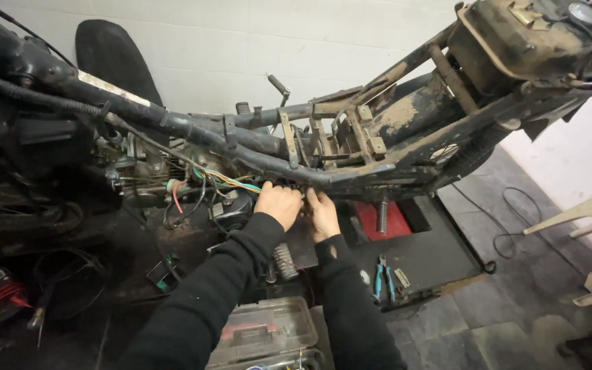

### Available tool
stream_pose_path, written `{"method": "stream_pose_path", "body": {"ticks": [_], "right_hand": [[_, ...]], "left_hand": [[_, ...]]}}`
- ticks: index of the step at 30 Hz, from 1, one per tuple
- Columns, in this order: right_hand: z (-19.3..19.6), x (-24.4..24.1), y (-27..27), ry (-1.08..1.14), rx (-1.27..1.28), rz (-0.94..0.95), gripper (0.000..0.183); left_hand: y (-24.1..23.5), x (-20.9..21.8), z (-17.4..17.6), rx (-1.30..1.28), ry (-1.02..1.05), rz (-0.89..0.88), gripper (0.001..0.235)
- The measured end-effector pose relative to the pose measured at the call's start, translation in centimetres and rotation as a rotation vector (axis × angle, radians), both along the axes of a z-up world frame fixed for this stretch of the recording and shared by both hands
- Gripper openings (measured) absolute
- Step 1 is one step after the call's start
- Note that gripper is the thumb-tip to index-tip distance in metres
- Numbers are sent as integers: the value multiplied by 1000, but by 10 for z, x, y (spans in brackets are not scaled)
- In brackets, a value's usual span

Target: The person works on the wiring of a motorcycle, using pliers to strip and connect wires near the engine and frame. They manipulate several colored wires and use a small cylindrical component during the process.

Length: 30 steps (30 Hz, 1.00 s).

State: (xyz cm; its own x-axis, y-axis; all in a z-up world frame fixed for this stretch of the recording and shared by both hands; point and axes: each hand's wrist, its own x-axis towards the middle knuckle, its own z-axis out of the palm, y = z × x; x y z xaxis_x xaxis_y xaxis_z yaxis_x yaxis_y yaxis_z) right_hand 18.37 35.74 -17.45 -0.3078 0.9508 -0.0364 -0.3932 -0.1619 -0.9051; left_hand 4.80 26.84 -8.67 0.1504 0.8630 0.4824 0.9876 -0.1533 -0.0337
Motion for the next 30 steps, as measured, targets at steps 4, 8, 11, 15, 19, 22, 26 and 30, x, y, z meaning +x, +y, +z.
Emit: {"method": "stream_pose_path", "body": {"ticks": [4,8,11,15,19,22,26,30], "right_hand": [[7,3,-3,115,1,76,21],[17,7,-8,204,-8,197,23],[18,10,-6,217,1,278,25],[-1,11,6,232,-58,313,29],[15,11,-9,227,-55,262,34],[9,8,-4,196,-134,124,25],[18,2,-11,80,-23,69,20],[17,0,-7,65,-16,78,20]], "left_hand": [[4,0,-2,-46,-11,24,28],[5,-2,2,-101,-116,14,35],[3,-2,11,-125,-180,6,35],[15,-2,-7,-181,-88,75,19],[12,-5,-20,-86,-45,15,16],[5,-6,-17,83,57,23,9],[-2,-4,-13,172,84,4,6],[-6,-4,10,72,-154,-15,26]]}}
